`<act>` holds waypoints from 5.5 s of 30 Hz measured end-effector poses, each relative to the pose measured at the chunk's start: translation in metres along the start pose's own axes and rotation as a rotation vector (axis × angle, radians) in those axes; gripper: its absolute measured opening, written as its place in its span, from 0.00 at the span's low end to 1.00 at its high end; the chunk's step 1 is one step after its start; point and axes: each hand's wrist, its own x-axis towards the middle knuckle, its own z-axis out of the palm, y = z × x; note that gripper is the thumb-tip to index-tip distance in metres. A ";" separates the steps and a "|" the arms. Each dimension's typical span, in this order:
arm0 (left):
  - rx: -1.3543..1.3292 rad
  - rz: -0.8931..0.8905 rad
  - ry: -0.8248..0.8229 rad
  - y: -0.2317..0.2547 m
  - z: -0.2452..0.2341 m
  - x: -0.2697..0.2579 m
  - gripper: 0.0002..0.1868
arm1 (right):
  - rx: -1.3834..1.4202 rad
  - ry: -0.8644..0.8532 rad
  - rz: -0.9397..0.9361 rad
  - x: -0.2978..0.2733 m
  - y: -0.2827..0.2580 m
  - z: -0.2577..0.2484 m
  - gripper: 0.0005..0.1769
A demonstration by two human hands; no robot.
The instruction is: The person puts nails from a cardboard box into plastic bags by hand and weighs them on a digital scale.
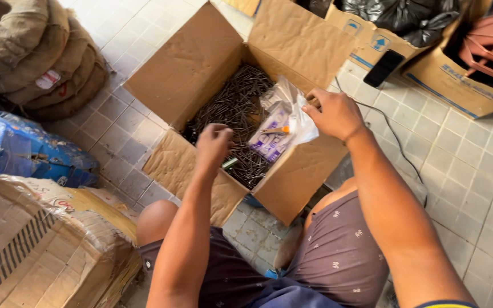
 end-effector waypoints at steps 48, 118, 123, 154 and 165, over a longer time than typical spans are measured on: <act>0.451 0.348 -0.088 -0.036 0.034 0.018 0.07 | 1.482 -0.113 0.030 0.032 -0.088 0.044 0.30; 0.031 0.211 -0.044 -0.021 0.027 0.025 0.09 | 0.157 0.080 -0.373 0.018 -0.094 0.096 0.16; -0.320 0.199 -0.340 0.010 0.045 -0.004 0.11 | 0.512 0.066 -0.005 0.052 -0.080 0.100 0.10; 0.299 0.025 -0.176 0.008 0.033 0.014 0.34 | 0.343 0.041 -0.227 0.029 -0.089 0.094 0.12; 0.652 0.452 0.067 -0.027 0.031 0.038 0.17 | 0.410 0.060 -0.117 0.035 -0.094 0.099 0.05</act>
